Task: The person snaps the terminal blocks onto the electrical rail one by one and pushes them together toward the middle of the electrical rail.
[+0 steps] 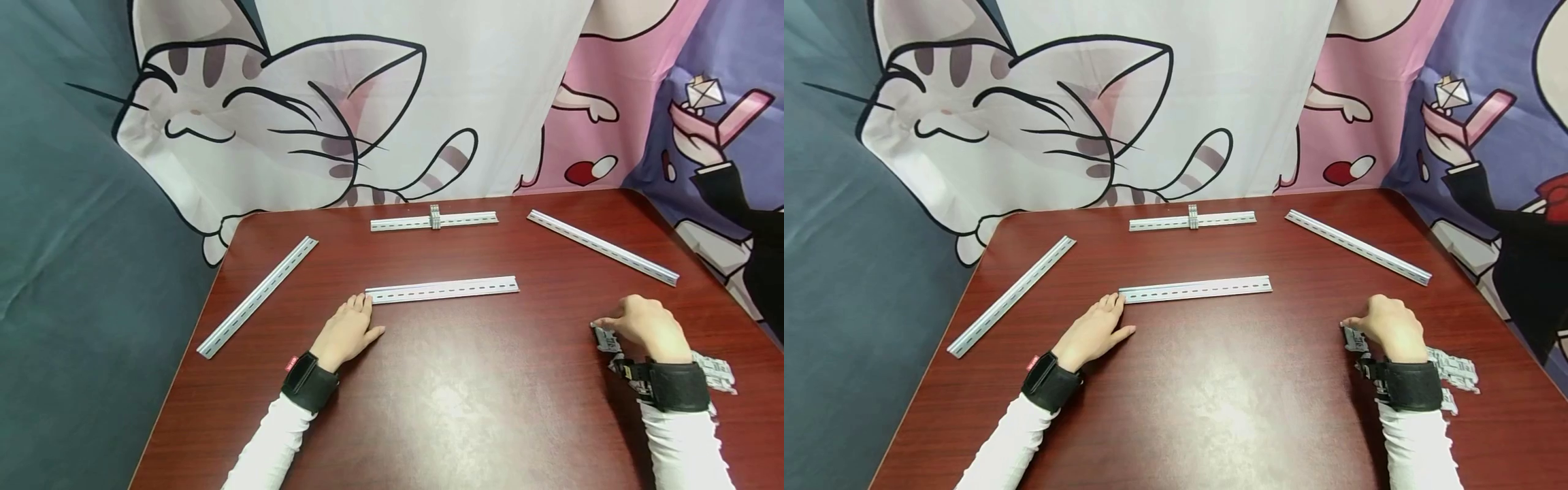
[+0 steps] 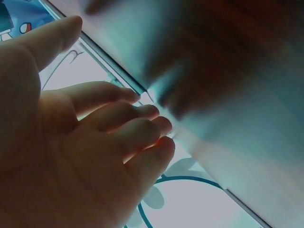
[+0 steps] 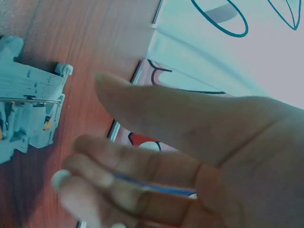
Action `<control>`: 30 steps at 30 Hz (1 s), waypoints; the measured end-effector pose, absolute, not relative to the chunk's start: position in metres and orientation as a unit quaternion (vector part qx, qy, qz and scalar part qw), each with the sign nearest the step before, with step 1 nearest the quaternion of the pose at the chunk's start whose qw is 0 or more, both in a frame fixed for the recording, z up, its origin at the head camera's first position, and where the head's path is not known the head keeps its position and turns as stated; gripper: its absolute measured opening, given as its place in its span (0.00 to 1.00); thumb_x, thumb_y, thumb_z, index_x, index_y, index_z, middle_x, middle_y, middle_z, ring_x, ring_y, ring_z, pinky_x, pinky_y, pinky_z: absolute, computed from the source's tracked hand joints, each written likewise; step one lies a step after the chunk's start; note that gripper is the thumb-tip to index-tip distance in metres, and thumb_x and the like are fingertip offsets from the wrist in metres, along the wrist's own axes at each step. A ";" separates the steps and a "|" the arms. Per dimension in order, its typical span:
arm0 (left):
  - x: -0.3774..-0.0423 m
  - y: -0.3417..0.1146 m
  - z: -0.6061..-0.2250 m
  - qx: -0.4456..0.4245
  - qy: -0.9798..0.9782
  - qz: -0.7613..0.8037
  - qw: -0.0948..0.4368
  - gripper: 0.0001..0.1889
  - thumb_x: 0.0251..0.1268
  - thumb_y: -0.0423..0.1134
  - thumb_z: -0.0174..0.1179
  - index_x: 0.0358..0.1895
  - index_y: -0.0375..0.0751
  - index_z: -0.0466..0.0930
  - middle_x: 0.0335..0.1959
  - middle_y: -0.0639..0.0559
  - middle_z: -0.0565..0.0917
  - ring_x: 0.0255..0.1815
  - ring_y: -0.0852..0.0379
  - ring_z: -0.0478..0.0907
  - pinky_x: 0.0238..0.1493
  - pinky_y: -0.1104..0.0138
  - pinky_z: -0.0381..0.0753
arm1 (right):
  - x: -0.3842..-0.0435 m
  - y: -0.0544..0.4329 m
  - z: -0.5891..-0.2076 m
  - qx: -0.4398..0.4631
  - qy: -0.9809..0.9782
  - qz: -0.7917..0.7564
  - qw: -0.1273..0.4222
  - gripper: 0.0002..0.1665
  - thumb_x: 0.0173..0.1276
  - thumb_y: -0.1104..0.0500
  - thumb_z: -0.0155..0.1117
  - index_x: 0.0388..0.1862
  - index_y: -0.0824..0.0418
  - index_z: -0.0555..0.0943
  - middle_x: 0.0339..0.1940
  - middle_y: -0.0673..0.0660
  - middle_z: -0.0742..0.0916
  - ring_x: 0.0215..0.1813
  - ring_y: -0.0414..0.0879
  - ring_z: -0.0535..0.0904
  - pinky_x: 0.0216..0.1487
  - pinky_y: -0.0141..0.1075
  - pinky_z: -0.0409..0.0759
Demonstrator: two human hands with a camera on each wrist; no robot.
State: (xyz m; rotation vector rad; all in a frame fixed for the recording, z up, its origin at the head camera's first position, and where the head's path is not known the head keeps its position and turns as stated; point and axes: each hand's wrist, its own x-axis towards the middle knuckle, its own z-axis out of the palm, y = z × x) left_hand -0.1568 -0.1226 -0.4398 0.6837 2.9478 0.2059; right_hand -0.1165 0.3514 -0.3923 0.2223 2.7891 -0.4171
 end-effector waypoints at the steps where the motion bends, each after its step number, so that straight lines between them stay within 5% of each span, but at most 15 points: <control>1: -0.157 -0.123 -0.440 0.223 0.970 0.069 0.061 0.36 0.69 0.51 0.55 0.66 0.21 0.63 0.66 0.28 0.68 0.69 0.36 0.66 0.70 0.52 0.64 | -0.116 0.351 -0.393 0.082 0.970 -0.148 0.173 0.34 0.56 0.42 0.69 0.38 0.75 0.81 0.36 0.76 0.83 0.35 0.68 0.80 0.30 0.52 0.77; 7: -0.155 -0.123 -0.443 0.214 0.971 0.068 0.076 0.35 0.69 0.50 0.55 0.67 0.23 0.63 0.67 0.29 0.68 0.70 0.37 0.66 0.70 0.52 0.64 | -0.114 0.343 -0.396 0.107 0.951 -0.173 0.233 0.22 0.57 0.48 0.70 0.18 0.64 0.78 0.13 0.55 0.78 0.18 0.47 0.76 0.23 0.40 0.72; 10: -0.153 -0.123 -0.443 0.220 0.971 0.063 0.067 0.34 0.68 0.50 0.56 0.66 0.23 0.64 0.66 0.29 0.69 0.68 0.38 0.67 0.69 0.52 0.65 | -0.114 0.342 -0.398 0.116 0.949 -0.175 0.237 0.21 0.57 0.51 0.70 0.15 0.63 0.76 0.09 0.54 0.78 0.14 0.45 0.76 0.21 0.39 0.73; 23: -0.154 -0.132 -0.439 0.227 0.966 0.105 0.067 0.32 0.68 0.46 0.57 0.68 0.29 0.64 0.67 0.36 0.71 0.69 0.40 0.67 0.69 0.50 0.64 | -0.123 0.337 -0.404 0.058 0.963 -0.174 0.198 0.18 0.63 0.54 0.64 0.18 0.61 0.73 0.19 0.52 0.71 0.26 0.48 0.69 0.27 0.37 0.65; 30: -0.155 -0.134 -0.441 0.231 0.964 0.112 0.075 0.31 0.69 0.46 0.56 0.67 0.29 0.64 0.67 0.36 0.70 0.69 0.39 0.66 0.69 0.49 0.64 | -0.131 0.320 -0.401 -0.001 0.976 -0.166 0.142 0.15 0.66 0.59 0.57 0.27 0.70 0.81 0.23 0.59 0.81 0.28 0.50 0.73 0.27 0.40 0.70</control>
